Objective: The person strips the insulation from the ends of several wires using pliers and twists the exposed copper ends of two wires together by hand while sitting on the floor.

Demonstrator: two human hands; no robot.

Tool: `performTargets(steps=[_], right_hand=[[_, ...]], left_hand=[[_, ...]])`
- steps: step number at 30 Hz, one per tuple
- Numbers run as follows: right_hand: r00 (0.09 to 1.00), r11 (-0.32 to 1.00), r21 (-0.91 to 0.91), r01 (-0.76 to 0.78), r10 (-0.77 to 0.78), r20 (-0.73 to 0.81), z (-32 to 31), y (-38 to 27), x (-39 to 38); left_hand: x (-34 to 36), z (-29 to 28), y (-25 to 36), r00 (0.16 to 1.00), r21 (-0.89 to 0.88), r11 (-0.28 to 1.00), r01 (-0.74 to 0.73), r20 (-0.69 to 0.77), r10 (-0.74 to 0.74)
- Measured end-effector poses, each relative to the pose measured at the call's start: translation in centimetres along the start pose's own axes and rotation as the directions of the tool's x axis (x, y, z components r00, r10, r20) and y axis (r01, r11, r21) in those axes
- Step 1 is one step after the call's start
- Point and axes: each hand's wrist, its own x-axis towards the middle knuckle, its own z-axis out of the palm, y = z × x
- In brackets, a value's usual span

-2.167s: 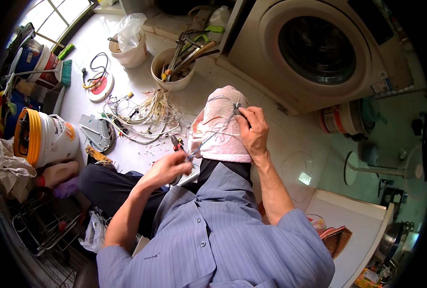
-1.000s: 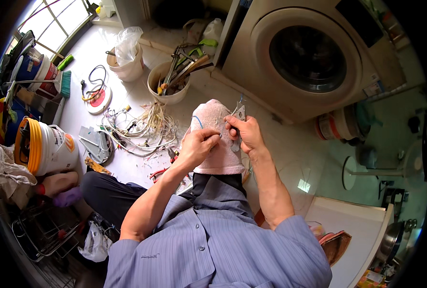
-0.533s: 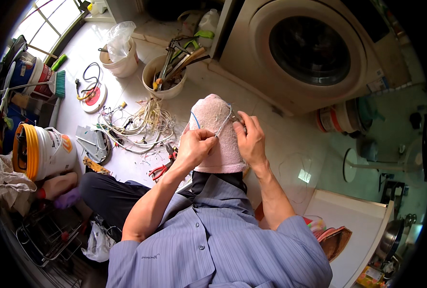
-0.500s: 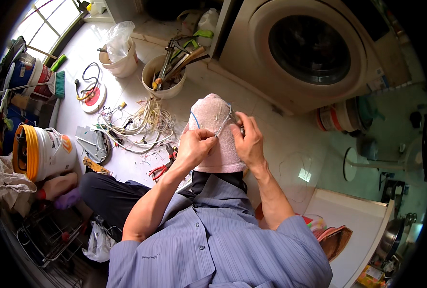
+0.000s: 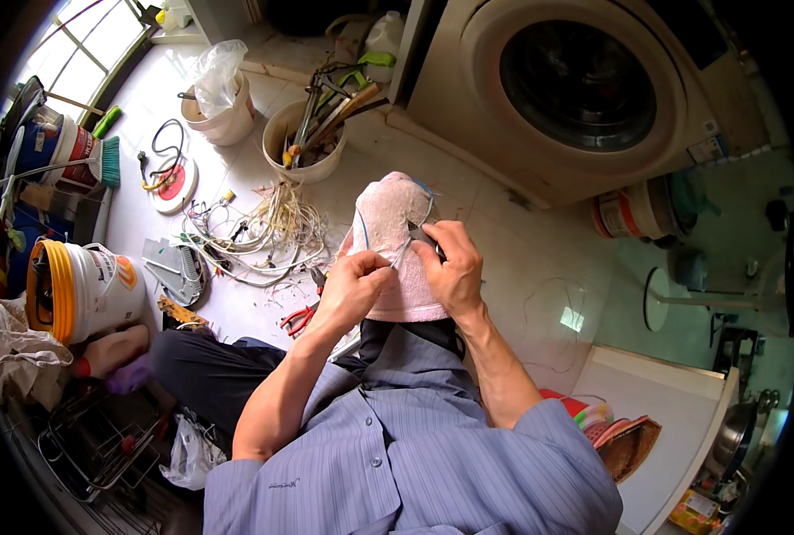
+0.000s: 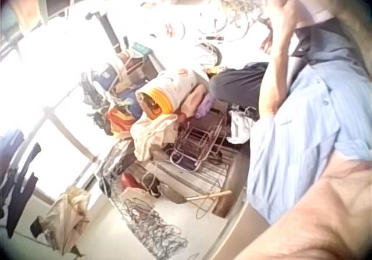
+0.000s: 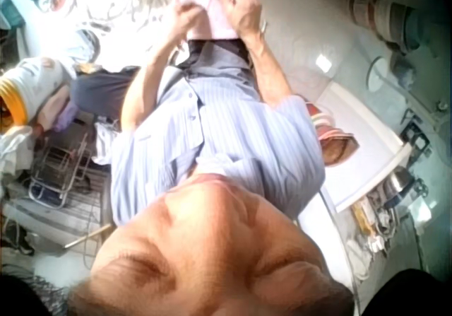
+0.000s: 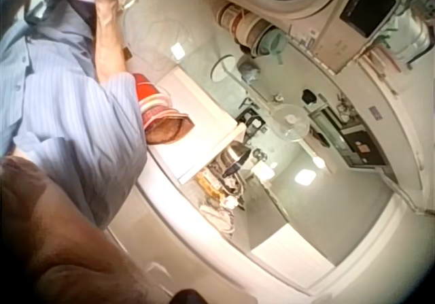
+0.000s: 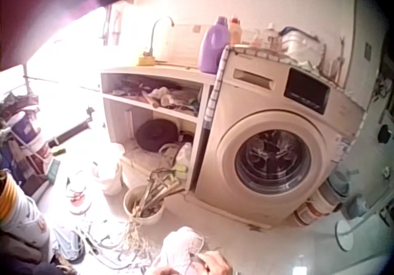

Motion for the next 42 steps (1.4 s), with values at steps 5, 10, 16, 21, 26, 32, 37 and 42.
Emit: performTargets(steps=[5, 10, 16, 21, 26, 32, 37, 42], right_hand=[[1.0, 0.999, 0.039, -0.023, 0.023, 0.011, -0.4, 0.2, 0.1], [0.999, 0.998, 0.047, -0.043, 0.042, 0.019, -0.3, 0.0, 0.1], [0.999, 0.998, 0.048, -0.042, 0.042, 0.012, -0.3, 0.0, 0.1], [0.999, 0.999, 0.03, -0.038, 0.037, 0.021, -0.3, -0.2, 0.2], [1.0, 1.0, 0.012, -0.015, 0.014, 0.012, -0.5, -0.2, 0.1], [0.998, 0.998, 0.03, -0.046, 0.047, -0.042, -0.6, 0.8, 0.1], [0.998, 0.998, 0.027, -0.053, 0.054, -0.044, -1.0, 1.1, 0.1], [0.997, 0.998, 0.026, -0.057, 0.058, -0.041, -1.0, 1.2, 0.1]], left_hand=[[-1.8, -1.3, -0.1, 0.99, -0.16, 0.978, 0.133, 0.071, -0.123], [-3.7, -2.4, -0.2, 0.991, -0.137, 0.982, 0.131, 0.057, -0.124], [-5.4, -3.1, -1.2, 0.998, -0.086, 0.995, 0.054, 0.039, -0.051], [-5.8, -3.0, -2.4, 0.995, 0.092, 0.992, -0.087, -0.034, 0.09], [-7.4, -4.3, -0.5, 0.993, 0.297, 0.95, -0.091, -0.048, 0.11], [-10.6, -6.1, -1.3, 0.988, 0.35, 0.93, -0.114, -0.057, 0.142], [-12.4, -6.8, -1.3, 0.998, 0.27, 0.963, 0.014, -0.066, 0.004], [-13.8, -8.7, -1.8, 0.999, 0.32, 0.946, 0.049, -0.036, -0.04]])
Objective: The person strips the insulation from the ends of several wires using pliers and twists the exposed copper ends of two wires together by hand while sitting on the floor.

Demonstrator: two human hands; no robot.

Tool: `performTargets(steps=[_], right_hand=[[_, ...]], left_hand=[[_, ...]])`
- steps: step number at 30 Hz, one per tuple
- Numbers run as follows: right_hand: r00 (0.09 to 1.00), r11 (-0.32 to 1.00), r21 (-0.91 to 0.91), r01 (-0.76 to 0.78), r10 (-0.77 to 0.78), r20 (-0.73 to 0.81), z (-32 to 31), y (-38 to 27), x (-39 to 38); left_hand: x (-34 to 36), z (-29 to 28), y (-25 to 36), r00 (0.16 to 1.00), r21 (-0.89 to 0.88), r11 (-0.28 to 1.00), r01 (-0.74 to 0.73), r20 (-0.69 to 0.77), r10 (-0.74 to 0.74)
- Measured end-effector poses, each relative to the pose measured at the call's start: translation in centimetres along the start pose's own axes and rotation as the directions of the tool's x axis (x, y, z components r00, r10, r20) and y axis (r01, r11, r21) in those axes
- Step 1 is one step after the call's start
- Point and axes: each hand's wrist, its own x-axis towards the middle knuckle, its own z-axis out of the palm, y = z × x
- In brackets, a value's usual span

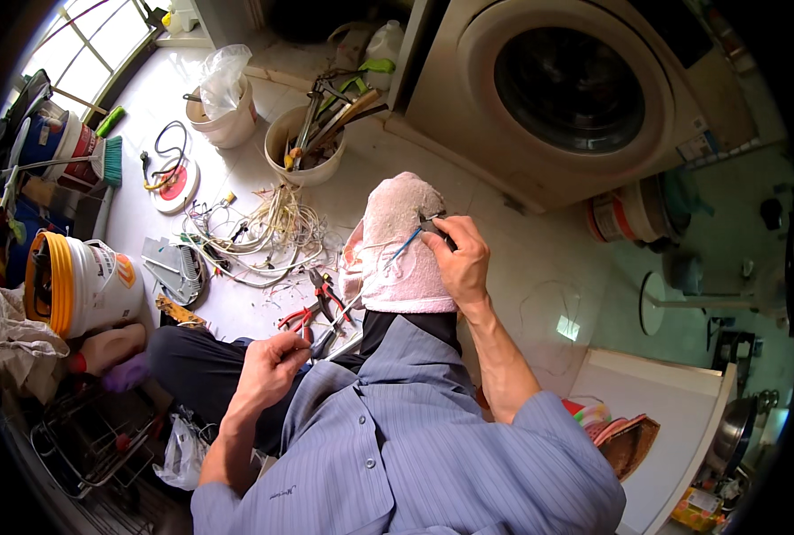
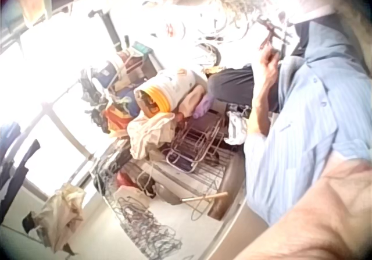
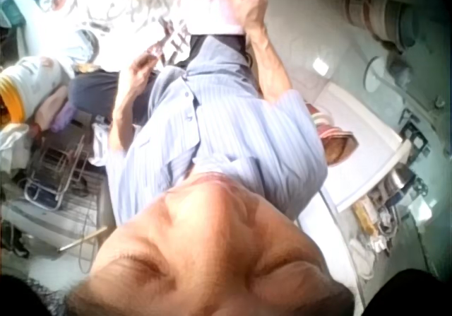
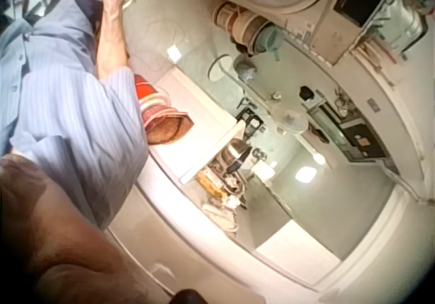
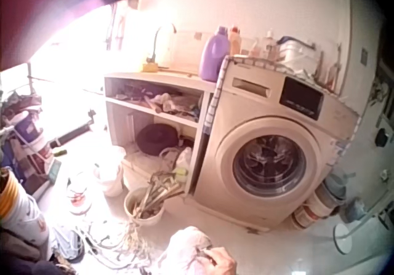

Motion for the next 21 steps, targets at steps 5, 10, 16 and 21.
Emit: performTargets(steps=[5, 10, 16, 21], right_hand=[[1.0, 0.999, -0.017, 0.027, -0.027, -0.011, 0.3, -0.5, -0.2], [0.999, 1.0, -0.005, 0.029, -0.029, -0.024, 0.4, -0.5, -0.2], [0.999, 1.0, -0.016, 0.009, -0.009, -0.035, 0.4, -0.2, -0.2], [0.999, 0.999, 0.0, -0.032, 0.032, -0.043, 0.1, 0.3, -0.3]], left_hand=[[1.0, -1.4, -0.1, 0.976, 0.167, 0.979, -0.118, 0.2, 0.084], [5.7, 0.0, 1.2, 0.93, 0.331, 0.882, -0.336, 0.262, 0.256], [10.0, 8.0, 1.6, 0.95, 0.012, 0.95, -0.311, -0.028, 0.311], [11.0, 10.3, 1.7, 0.928, 0.047, 0.939, -0.34, -0.145, 0.343]])
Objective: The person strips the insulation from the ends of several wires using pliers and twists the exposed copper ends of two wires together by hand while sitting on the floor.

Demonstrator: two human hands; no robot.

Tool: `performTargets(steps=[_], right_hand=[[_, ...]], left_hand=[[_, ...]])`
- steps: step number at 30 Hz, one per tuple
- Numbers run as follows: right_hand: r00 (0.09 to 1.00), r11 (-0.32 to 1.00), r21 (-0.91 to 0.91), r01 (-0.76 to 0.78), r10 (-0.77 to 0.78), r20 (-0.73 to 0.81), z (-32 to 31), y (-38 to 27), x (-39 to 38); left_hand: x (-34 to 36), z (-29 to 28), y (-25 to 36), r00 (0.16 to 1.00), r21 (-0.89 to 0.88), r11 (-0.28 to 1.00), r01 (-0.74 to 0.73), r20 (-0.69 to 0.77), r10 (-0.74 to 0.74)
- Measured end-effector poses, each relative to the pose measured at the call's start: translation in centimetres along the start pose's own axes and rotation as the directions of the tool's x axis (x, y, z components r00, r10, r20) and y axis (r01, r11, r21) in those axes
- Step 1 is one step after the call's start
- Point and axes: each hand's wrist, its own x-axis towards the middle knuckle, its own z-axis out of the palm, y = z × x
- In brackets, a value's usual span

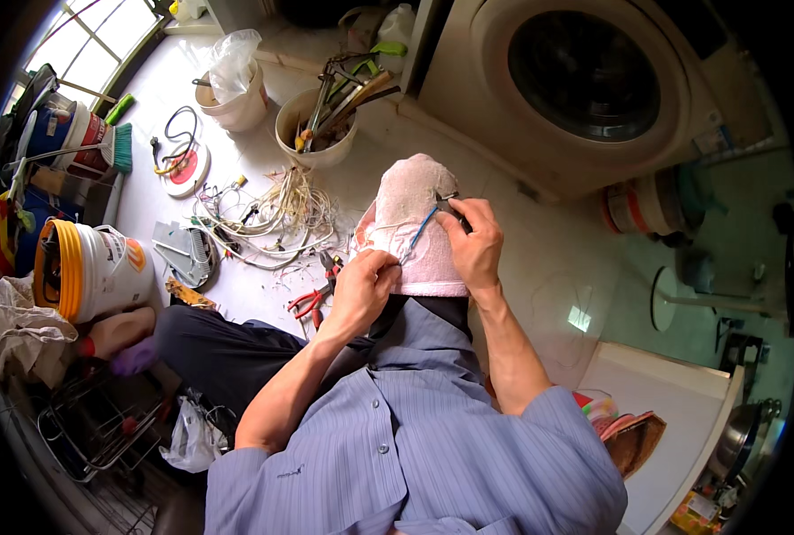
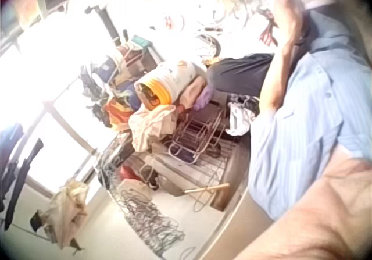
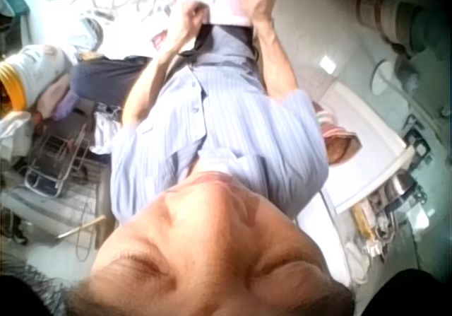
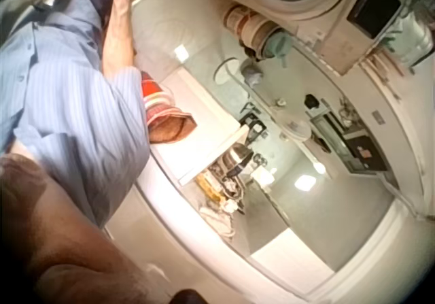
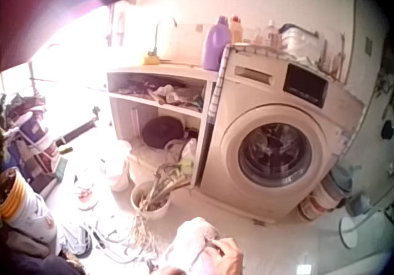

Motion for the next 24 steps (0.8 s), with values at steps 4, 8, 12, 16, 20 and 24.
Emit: performTargets(steps=[4, 8, 12, 16, 20, 24], right_hand=[[0.999, 1.0, -0.003, -0.017, 0.017, 0.032, -0.6, 0.0, 0.5], [0.997, 1.0, 0.009, 0.022, -0.023, 0.075, -1.1, -0.2, 0.8], [0.988, 0.996, -0.006, 0.092, -0.091, 0.123, -1.0, -0.8, 0.5], [0.964, 0.979, -0.014, 0.205, -0.199, 0.178, -1.4, -0.7, 1.2], [0.934, 0.959, 0.022, 0.283, -0.28, 0.223, -1.8, -0.5, 1.7], [0.918, 0.948, 0.027, 0.317, -0.314, 0.242, -1.8, 0.0, 1.8]], left_hand=[[0.9, -0.2, 0.7, 0.995, -0.086, 0.991, 0.102, 0.005, -0.102], [2.8, -0.7, 2.7, 0.999, 0.004, 1.0, 0.031, -0.013, -0.031], [4.7, 0.5, 2.8, 0.999, 0.038, 0.999, 0.018, -0.031, -0.017], [5.4, 0.8, 3.3, 0.999, 0.083, 0.995, 0.05, -0.014, -0.049], [5.4, 1.0, 3.3, 0.999, 0.128, 0.991, 0.027, -0.037, -0.023], [5.3, 1.0, 3.5, 0.999, 0.121, 0.992, 0.02, -0.031, -0.016]])
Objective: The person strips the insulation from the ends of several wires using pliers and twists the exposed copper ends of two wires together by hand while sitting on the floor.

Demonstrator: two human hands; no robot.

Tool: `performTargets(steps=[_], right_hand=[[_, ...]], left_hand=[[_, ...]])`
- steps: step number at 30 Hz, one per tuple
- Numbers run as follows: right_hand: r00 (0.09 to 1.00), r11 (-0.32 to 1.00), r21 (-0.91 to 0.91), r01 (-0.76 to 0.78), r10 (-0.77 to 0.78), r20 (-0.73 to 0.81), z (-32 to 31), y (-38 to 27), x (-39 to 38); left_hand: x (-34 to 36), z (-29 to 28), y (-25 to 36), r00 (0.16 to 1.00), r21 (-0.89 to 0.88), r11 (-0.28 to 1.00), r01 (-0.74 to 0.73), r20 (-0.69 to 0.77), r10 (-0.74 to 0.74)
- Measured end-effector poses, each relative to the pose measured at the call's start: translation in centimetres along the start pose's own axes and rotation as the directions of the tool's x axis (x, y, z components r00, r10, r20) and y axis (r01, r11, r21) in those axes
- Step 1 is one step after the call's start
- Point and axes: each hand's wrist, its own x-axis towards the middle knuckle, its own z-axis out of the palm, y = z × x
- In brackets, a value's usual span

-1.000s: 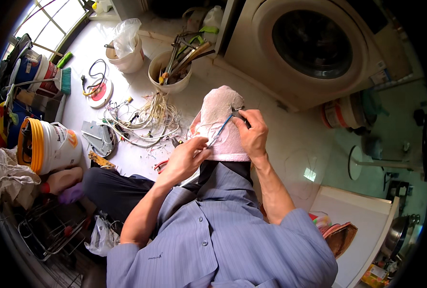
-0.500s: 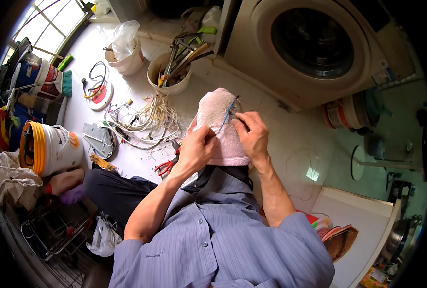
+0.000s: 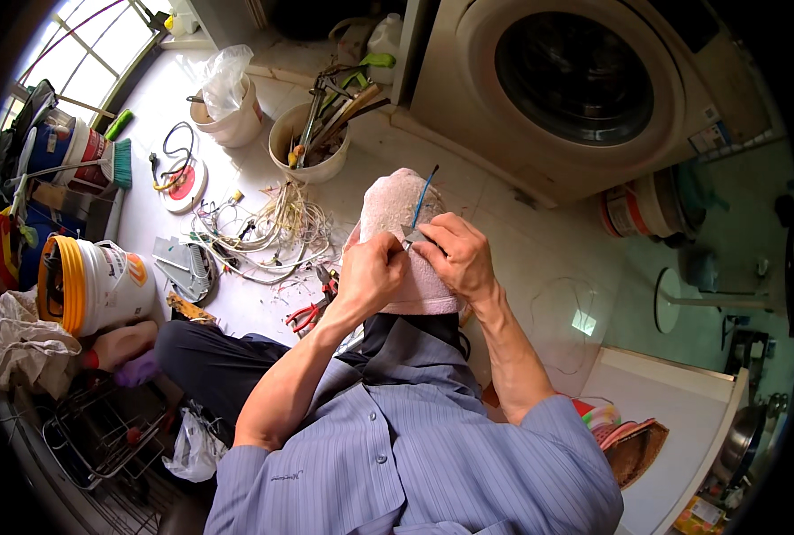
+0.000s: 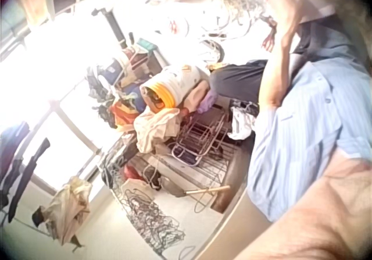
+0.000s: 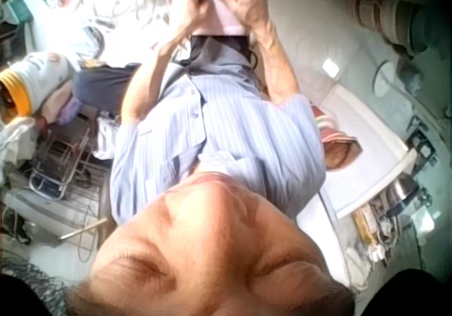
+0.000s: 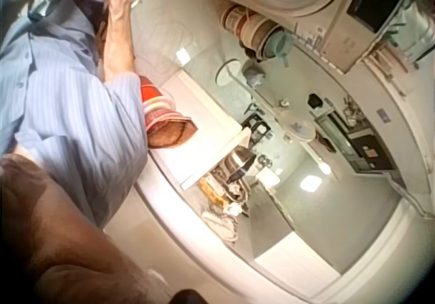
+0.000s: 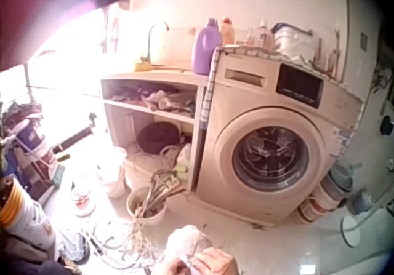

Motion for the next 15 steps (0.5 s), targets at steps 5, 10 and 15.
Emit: performTargets(steps=[5, 10, 15], right_hand=[[0.999, 0.999, -0.039, 0.0, -0.001, -0.035, 0.4, 0.0, -0.2], [0.997, 0.996, -0.093, 0.001, -0.009, -0.081, 0.8, -0.3, -0.6], [0.99, 0.997, -0.073, -0.039, 0.029, -0.137, 0.8, 0.1, -0.9]], left_hand=[[-0.6, -0.3, -0.5, 1.0, -0.02, 1.0, -0.017, 0.0, 0.017], [-2.5, -1.3, -1.0, 1.0, -0.082, 0.997, 0.011, 0.009, -0.011], [-6.1, -2.9, -1.5, 0.997, -0.183, 0.98, 0.071, 0.052, -0.062]])
